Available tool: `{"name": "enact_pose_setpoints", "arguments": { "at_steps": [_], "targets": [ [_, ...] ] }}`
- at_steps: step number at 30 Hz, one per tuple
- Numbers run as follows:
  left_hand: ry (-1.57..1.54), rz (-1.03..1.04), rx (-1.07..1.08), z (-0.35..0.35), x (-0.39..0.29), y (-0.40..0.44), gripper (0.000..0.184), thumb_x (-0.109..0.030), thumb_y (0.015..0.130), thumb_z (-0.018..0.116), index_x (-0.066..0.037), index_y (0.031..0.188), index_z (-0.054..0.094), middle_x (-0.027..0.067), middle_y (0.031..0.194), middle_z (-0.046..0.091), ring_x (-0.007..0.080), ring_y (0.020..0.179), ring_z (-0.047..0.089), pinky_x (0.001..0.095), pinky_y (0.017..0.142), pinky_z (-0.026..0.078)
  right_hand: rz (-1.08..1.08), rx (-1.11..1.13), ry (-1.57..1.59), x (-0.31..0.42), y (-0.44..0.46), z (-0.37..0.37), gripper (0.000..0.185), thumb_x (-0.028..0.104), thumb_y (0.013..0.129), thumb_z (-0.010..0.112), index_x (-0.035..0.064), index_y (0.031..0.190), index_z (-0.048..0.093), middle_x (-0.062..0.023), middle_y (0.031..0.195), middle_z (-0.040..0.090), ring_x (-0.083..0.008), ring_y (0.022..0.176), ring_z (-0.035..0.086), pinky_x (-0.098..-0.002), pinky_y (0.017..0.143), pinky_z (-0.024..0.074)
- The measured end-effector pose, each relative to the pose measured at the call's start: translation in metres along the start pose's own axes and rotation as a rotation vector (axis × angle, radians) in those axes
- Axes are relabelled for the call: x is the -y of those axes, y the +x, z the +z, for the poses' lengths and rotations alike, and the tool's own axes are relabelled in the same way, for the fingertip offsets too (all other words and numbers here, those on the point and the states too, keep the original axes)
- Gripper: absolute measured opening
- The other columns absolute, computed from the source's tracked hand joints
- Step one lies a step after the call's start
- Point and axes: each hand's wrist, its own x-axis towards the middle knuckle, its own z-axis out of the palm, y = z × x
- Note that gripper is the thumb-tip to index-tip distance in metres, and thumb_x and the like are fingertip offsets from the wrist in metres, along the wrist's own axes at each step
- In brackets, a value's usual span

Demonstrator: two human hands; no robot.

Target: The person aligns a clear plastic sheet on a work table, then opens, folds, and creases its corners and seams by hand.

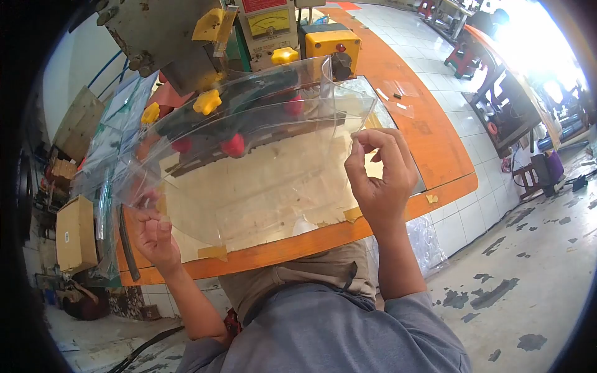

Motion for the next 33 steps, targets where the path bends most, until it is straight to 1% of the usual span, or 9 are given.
{"name": "enact_pose_setpoints", "arguments": {
  "at_steps": [3,5,6,8,11,20,24,26,33],
  "targets": [
    [-0.014,0.018,-0.021,0.0,-0.001,-0.006,0.028,-0.025,0.086,0.08,-0.004,0.089,0.061,0.0183,0.126,0.057,0.0305,0.124,0.052,0.0474,0.109,0.041,-0.018,-0.021,-0.017,-0.003,-0.001,0.003,0.014,-0.005,0.08,0.069,0.0022,0.092,0.069,-0.0065,0.085,0.068,-0.0138,0.071,0.063,-0.0272,0.058,0.0469],
    [-0.025,-0.029,0.013,-0.003,-0.004,-0.011,0.026,-0.024,0.085,0.078,-0.005,0.087,0.06,0.0151,0.108,0.062,0.0265,0.104,0.058,0.0413,0.092,0.047,-0.014,-0.025,-0.028,-0.003,0.0,0.005,0.014,-0.005,0.079,0.069,0.0025,0.091,0.068,-0.0065,0.084,0.068,-0.0138,0.071,0.063,-0.0274,0.059,0.0469],
    [-0.017,-0.03,0.007,-0.002,-0.007,-0.011,0.026,-0.024,0.085,0.078,-0.005,0.087,0.06,0.0151,0.108,0.062,0.0265,0.104,0.058,0.0413,0.092,0.047,-0.011,-0.03,-0.041,-0.003,0.0,0.006,0.014,-0.005,0.079,0.069,0.0027,0.091,0.067,-0.0064,0.084,0.068,-0.0137,0.071,0.062,-0.0275,0.059,0.0469],
    [-0.112,0.012,0.143,0.004,-0.017,-0.011,0.024,-0.022,0.083,0.077,-0.006,0.083,0.06,0.0111,0.088,0.063,0.0218,0.083,0.057,0.035,0.074,0.044,0.015,-0.038,-0.035,-0.002,0.002,0.007,0.013,-0.005,0.08,0.069,0.0028,0.09,0.067,-0.0063,0.084,0.067,-0.0138,0.071,0.062,-0.0277,0.06,0.0469],
    [-0.06,0.071,0.235,0.011,-0.03,-0.006,0.023,-0.02,0.079,0.078,-0.007,0.08,0.06,0.0089,0.08,0.062,0.0203,0.072,0.054,0.0333,0.066,0.04,0.05,-0.046,-0.035,-0.007,0.003,0.008,0.012,-0.004,0.081,0.069,0.0026,0.09,0.065,-0.0063,0.083,0.066,-0.0138,0.071,0.062,-0.0281,0.061,0.0468],
    [-0.054,0.137,0.496,0.019,-0.05,0.008,0.022,-0.016,0.074,0.083,-0.008,0.082,0.063,0.0061,0.082,0.065,0.0227,0.071,0.054,0.034,0.066,0.04,0.12,-0.067,-0.055,-0.013,0.006,0.011,0.01,0.0,0.083,0.07,0.002,0.091,0.065,-0.0044,0.087,0.068,-0.0119,0.071,0.061,-0.0265,0.06,0.0472],
    [-0.029,0.18,0.492,0.021,-0.052,0.01,0.024,-0.018,0.075,0.084,-0.008,0.081,0.063,0.006,0.081,0.065,0.0227,0.071,0.056,0.0341,0.066,0.04,0.135,-0.078,-0.055,-0.019,0.004,0.011,0.011,0.0,0.083,0.07,0.0015,0.092,0.066,-0.0046,0.089,0.069,-0.0114,0.068,0.06,-0.0253,0.059,0.0476],
    [0.009,0.2,0.418,0.024,-0.056,0.008,0.022,-0.017,0.074,0.083,-0.009,0.08,0.063,0.0064,0.079,0.065,0.0232,0.07,0.057,0.0342,0.064,0.04,0.112,-0.082,0.013,-0.024,0.003,0.011,0.013,0.0,0.082,0.07,0.0012,0.094,0.067,-0.0053,0.09,0.069,-0.0115,0.066,0.059,-0.0253,0.058,0.0481],
    [0.036,0.169,0.404,0.033,-0.058,-0.005,0.024,-0.023,0.078,0.084,-0.009,0.08,0.065,0.0059,0.077,0.065,0.023,0.069,0.058,0.034,0.063,0.041,0.074,-0.087,-0.103,-0.019,0.005,0.009,0.011,0.002,0.085,0.069,0.0012,0.096,0.067,-0.0059,0.09,0.07,-0.0129,0.069,0.061,-0.0262,0.06,0.0487]
  ]
}}
